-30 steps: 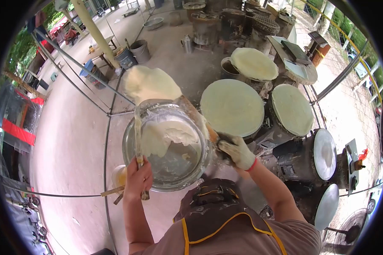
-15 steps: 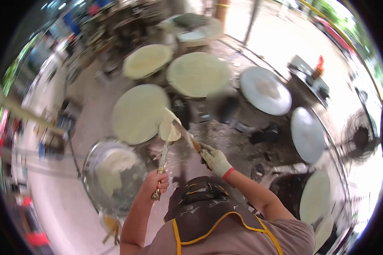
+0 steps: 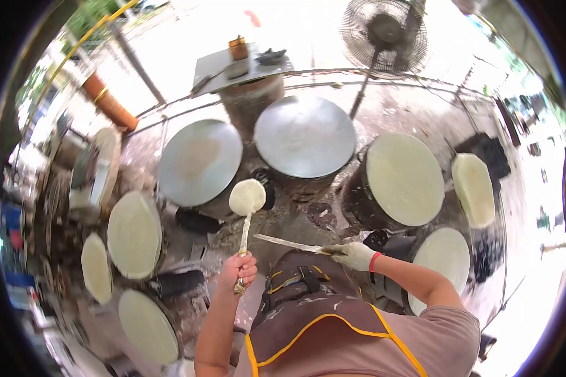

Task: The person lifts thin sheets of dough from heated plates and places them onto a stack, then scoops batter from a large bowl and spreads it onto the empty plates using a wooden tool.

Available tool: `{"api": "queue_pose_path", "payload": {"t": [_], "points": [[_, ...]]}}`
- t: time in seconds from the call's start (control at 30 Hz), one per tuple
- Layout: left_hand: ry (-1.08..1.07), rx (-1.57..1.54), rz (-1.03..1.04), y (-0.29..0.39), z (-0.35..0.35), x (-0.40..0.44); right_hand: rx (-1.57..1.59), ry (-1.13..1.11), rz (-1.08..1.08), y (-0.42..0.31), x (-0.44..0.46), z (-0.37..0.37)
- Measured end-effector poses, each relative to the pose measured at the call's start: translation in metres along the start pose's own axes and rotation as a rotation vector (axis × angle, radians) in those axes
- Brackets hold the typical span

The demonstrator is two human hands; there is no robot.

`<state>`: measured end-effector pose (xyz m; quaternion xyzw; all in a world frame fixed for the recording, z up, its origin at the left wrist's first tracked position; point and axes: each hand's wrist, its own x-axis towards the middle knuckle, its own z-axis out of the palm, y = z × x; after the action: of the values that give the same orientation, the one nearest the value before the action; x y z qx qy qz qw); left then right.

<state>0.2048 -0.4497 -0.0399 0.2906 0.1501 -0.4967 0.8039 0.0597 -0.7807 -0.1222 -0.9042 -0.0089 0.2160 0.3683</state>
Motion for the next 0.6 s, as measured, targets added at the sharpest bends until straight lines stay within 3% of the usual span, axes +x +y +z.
{"api": "queue_pose_path", "payload": {"t": [0.13,0.23,0.27,0.33,0.47,0.57,0.6], "points": [[-0.010,0.431,0.006,0.044,0.064,0.066,0.227,0.323,0.248,-0.036,0.038,-0.027],[-0.101,0.764,0.096,0.072,0.098,0.126,0.586,0.698,0.387,-0.008,0.092,-0.030],[-0.127,0.852,0.085,0.082,0.101,0.152,0.844,0.773,0.415,0.000,0.108,-0.036],[-0.200,0.938,0.101,0.090,0.107,0.207,1.362,0.924,0.432,0.012,0.135,-0.056],[-0.265,1.059,0.046,0.085,0.107,0.310,1.636,1.298,0.339,0.022,0.174,-0.076],[-0.210,1.227,-0.049,0.084,0.090,0.362,1.369,1.433,0.414,0.053,0.207,-0.037],[-0.233,1.564,0.225,0.075,0.045,0.402,0.786,1.345,0.762,0.056,0.209,-0.025]]}}
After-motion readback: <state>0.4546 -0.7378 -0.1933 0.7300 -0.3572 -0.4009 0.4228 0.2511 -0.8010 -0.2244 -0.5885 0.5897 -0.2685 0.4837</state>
